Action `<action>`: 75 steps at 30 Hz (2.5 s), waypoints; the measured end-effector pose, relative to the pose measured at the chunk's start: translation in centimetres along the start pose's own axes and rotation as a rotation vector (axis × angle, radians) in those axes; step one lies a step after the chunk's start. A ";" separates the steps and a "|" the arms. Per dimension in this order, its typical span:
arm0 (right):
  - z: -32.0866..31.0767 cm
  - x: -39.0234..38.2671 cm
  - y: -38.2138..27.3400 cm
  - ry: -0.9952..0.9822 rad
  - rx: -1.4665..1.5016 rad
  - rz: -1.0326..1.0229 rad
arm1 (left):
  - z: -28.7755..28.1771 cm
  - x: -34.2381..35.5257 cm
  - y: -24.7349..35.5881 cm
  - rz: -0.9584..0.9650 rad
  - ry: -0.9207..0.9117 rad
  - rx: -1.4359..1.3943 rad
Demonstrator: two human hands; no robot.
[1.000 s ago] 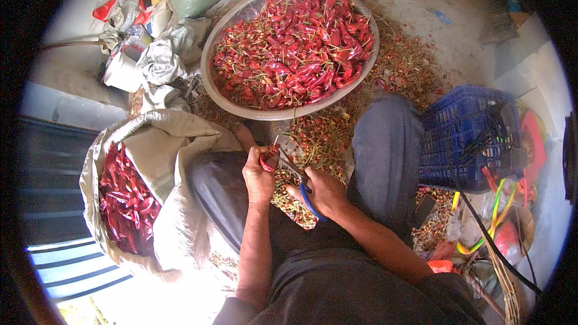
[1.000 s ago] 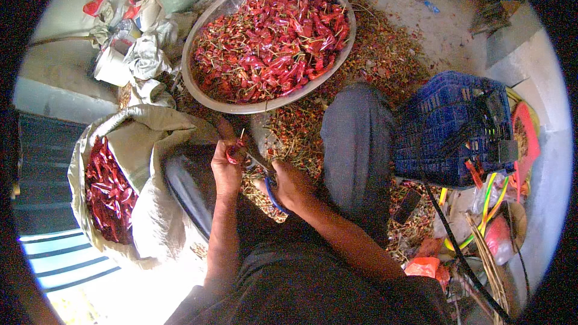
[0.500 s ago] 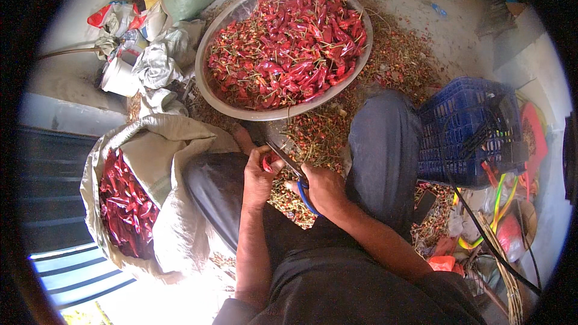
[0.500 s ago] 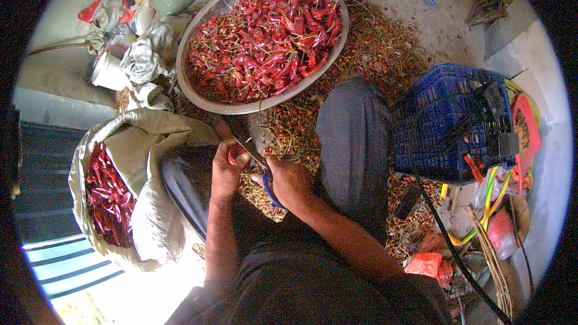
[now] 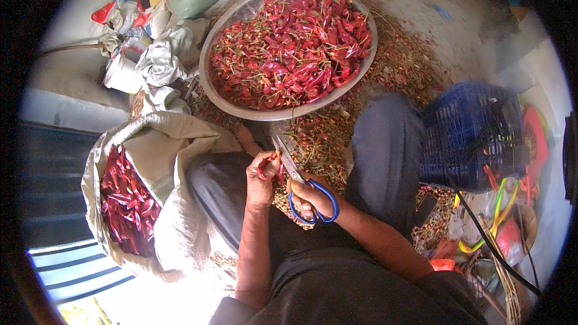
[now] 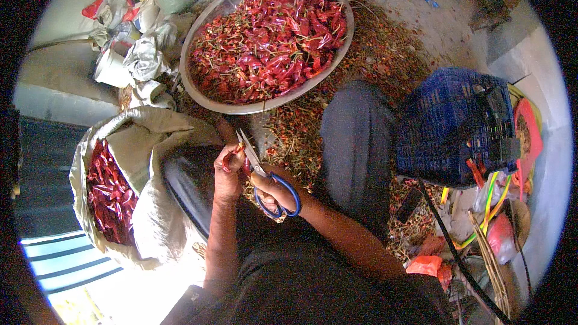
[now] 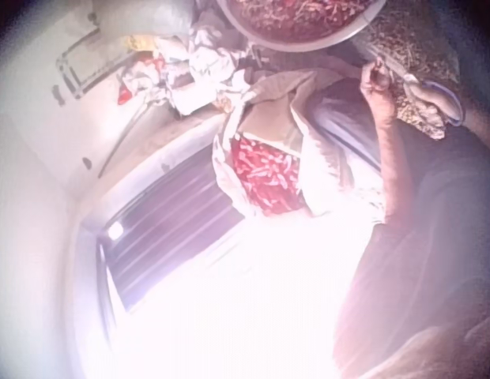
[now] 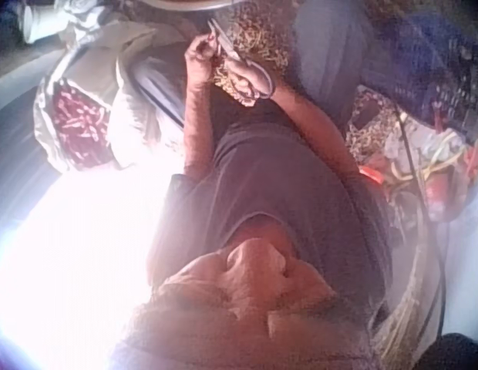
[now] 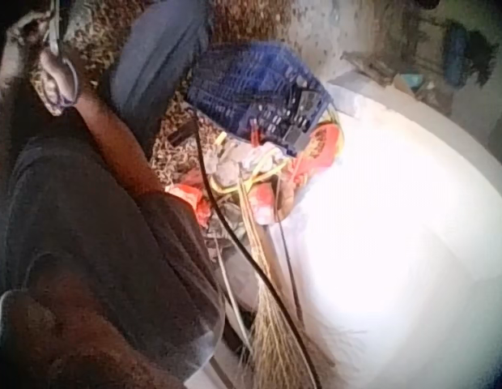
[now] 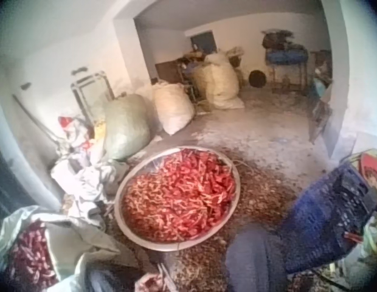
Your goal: The person sits on the floor and uses scissors to trim the stems off dried red chili peppers. They pick up peppers from a large metal bowl, cut the stems, and drop the trimmed peppers into a sack.
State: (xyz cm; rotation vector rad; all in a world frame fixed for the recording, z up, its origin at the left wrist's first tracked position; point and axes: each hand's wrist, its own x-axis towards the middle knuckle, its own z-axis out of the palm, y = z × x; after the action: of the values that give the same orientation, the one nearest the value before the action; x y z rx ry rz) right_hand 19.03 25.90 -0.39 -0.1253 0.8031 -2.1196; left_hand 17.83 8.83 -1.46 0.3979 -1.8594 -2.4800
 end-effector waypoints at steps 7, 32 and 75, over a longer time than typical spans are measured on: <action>-1.8 1.0 -0.8 -0.201 0.231 -0.219 | 1.1 -2.1 1.1 -0.012 0.038 0.331; -1.1 2.6 4.0 0.329 -0.140 0.141 | -5.6 -0.4 15.1 0.653 0.501 1.507; 0.3 12.1 -17.5 0.712 -1.235 -0.206 | 6.1 23.9 10.8 -0.040 0.050 -0.423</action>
State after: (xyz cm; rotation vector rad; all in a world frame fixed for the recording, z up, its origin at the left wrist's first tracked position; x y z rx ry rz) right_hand -0.52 24.41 7.90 -0.0909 2.5140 -1.5068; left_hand -8.08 7.50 5.72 0.4744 -1.2670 -2.7607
